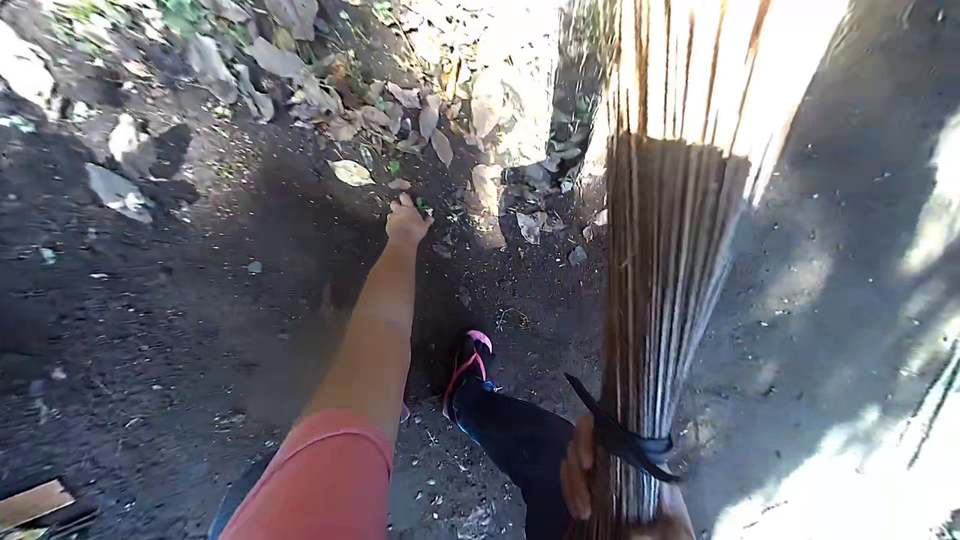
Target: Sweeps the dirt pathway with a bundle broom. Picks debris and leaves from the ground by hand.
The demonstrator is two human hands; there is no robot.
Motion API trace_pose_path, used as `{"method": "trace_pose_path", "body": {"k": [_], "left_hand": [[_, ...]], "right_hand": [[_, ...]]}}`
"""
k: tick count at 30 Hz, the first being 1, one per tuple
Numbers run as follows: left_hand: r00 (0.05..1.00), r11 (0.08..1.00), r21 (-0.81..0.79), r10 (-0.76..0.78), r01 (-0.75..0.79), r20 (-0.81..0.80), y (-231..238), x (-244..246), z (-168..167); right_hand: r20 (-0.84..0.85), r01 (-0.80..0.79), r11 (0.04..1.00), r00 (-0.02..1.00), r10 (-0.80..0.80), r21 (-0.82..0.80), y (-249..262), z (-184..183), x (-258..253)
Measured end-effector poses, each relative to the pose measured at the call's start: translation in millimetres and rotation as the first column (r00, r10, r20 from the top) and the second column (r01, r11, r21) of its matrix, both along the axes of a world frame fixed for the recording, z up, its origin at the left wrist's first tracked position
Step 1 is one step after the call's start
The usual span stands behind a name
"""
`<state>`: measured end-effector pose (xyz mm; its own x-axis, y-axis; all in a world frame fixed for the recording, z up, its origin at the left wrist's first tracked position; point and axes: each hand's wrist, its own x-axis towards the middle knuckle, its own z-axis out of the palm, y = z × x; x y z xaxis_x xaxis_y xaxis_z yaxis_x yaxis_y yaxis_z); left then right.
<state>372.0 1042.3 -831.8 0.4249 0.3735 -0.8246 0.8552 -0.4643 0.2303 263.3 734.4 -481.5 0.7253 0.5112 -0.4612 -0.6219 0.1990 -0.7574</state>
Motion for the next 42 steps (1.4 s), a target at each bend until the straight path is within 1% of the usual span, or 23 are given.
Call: {"method": "trace_pose_path", "body": {"k": [1, 3, 9, 11, 13, 14, 15, 16, 17, 18, 19, 20, 22, 23, 24, 26, 28, 30, 33, 36, 38, 40, 42], "left_hand": [[1.000, 1.000, 0.011, -0.029, 0.029, 0.004, -1.4, 4.8, -9.4], [0.994, 0.994, 0.035, -0.107, 0.108, -0.003, -3.4, 13.0, -20.5], [0.979, 0.979, 0.042, -0.197, 0.199, -0.050, 2.3, 27.4, -18.7], [0.990, 0.989, 0.045, -0.143, 0.143, 0.003, 13.4, 30.5, -5.8], [0.977, 0.996, 0.030, 0.078, -0.086, 0.199, 39.0, 32.2, 22.0], [0.910, 0.965, -0.001, 0.249, -0.263, 0.332, 55.9, 31.3, 39.3], [0.776, 0.893, -0.077, 0.425, -0.443, 0.467, 74.8, 30.8, 57.6], [0.583, 0.789, -0.215, 0.580, -0.576, 0.569, 94.8, 29.4, 78.8], [0.409, 0.677, -0.350, 0.696, -0.647, 0.590, 113.1, 25.3, 104.9], [0.328, 0.600, -0.400, 0.756, -0.692, 0.566, 127.3, 17.8, 136.5], [0.350, 0.588, -0.372, 0.768, -0.719, 0.537, 135.9, 4.6, 171.3], [0.444, 0.632, -0.298, 0.741, -0.716, 0.504, 138.2, -14.6, 205.3], [0.706, 0.808, -0.221, 0.587, -0.547, 0.397, 127.4, -66.2, 266.7], [0.798, 0.860, -0.255, 0.506, -0.441, 0.328, 114.0, -94.7, 292.9], [0.856, 0.866, -0.342, 0.456, -0.365, 0.242, 97.2, -123.1, 318.9], [0.862, 0.767, -0.515, 0.498, -0.383, 0.101, 53.4, -172.1, 376.8], [0.792, 0.624, -0.590, 0.608, -0.513, -0.046, 8.0, -212.4, 424.8], [0.687, 0.481, -0.587, 0.702, -0.651, -0.187, -30.5, -235.7, 466.4], [0.559, 0.339, -0.667, 0.817, -0.664, -0.141, -67.0, -242.5, 497.0], [0.424, 0.298, -0.769, 0.905, -0.566, 0.039, -77.7, -214.7, 515.4], [0.379, 0.298, -0.817, 0.919, -0.494, 0.107, -78.0, -191.9, 526.5], [0.392, 0.285, -0.850, 0.914, -0.444, 0.101, -89.0, -183.5, 536.9], [0.485, 0.290, -0.855, 0.873, -0.431, 0.051, -110.9, -195.3, 552.8]], "right_hand": [[0.035, 0.017, 0.999, 0.999, -0.015, -0.037, -1.6, 2.8, -1.7], [0.034, -0.002, 1.000, 0.999, 0.001, 0.023, -19.5, -6.3, -10.1], [-0.072, 0.079, 0.981, 0.995, -0.067, 0.175, -14.5, -21.1, -5.1], [-0.048, 0.045, 0.987, 0.998, -0.038, 0.156, -16.0, -18.3, -2.9], [-0.034, 0.013, 0.995, 0.999, -0.010, 0.096, -15.0, -9.3, 0.1], [-0.036, 0.030, 0.998, 0.999, -0.028, 0.062, -14.5, -8.2, -1.5], [-0.028, 0.063, 0.998, 0.998, -0.063, 0.019, -13.8, -10.0, -5.4], [-0.008, 0.104, 0.993, 0.994, -0.105, -0.054, -11.5, -10.3, -10.4], [0.017, 0.152, 0.977, 0.988, -0.151, -0.146, -7.8, -9.1, -16.2], [0.031, 0.209, 0.949, 0.978, -0.207, -0.235, -2.8, -6.6, -22.3], [0.026, 0.271, 0.914, 0.961, -0.276, -0.303, 1.7, -2.2, -28.4], [0.007, 0.322, 0.869, 0.939, -0.345, -0.375, 5.8, 6.6, -32.4], [-0.018, 0.355, 0.750, 0.898, -0.439, -0.558, 11.4, 33.2, -34.7], [-0.038, 0.358, 0.706, 0.877, -0.478, -0.610, 12.5, 47.6, -35.4], [-0.063, 0.363, 0.672, 0.852, -0.520, -0.645, 14.5, 61.3, -36.6], [-0.154, 0.300, 0.663, 0.830, -0.536, -0.686, 21.4, 81.4, -40.7], [-0.291, 0.100, 0.725, 0.872, -0.393, -0.681, 37.0, 91.0, -49.4], [-0.438, -0.201, 0.806, 0.895, -0.079, -0.557, 68.0, 101.9, -53.6], [-0.440, -0.456, 0.822, 0.850, 0.290, -0.341, 127.2, 126.6, -32.0], [-0.327, -0.488, 0.817, 0.860, 0.391, -0.307, 156.0, 149.3, 9.2], [-0.246, -0.478, 0.842, 0.873, 0.422, -0.250, 147.4, 154.9, 25.7], [-0.166, -0.482, 0.846, 0.876, 0.454, -0.228, 124.9, 167.1, 20.5], [-0.210, -0.482, 0.812, 0.876, 0.434, -0.330, 100.4, 186.6, 2.3]]}}
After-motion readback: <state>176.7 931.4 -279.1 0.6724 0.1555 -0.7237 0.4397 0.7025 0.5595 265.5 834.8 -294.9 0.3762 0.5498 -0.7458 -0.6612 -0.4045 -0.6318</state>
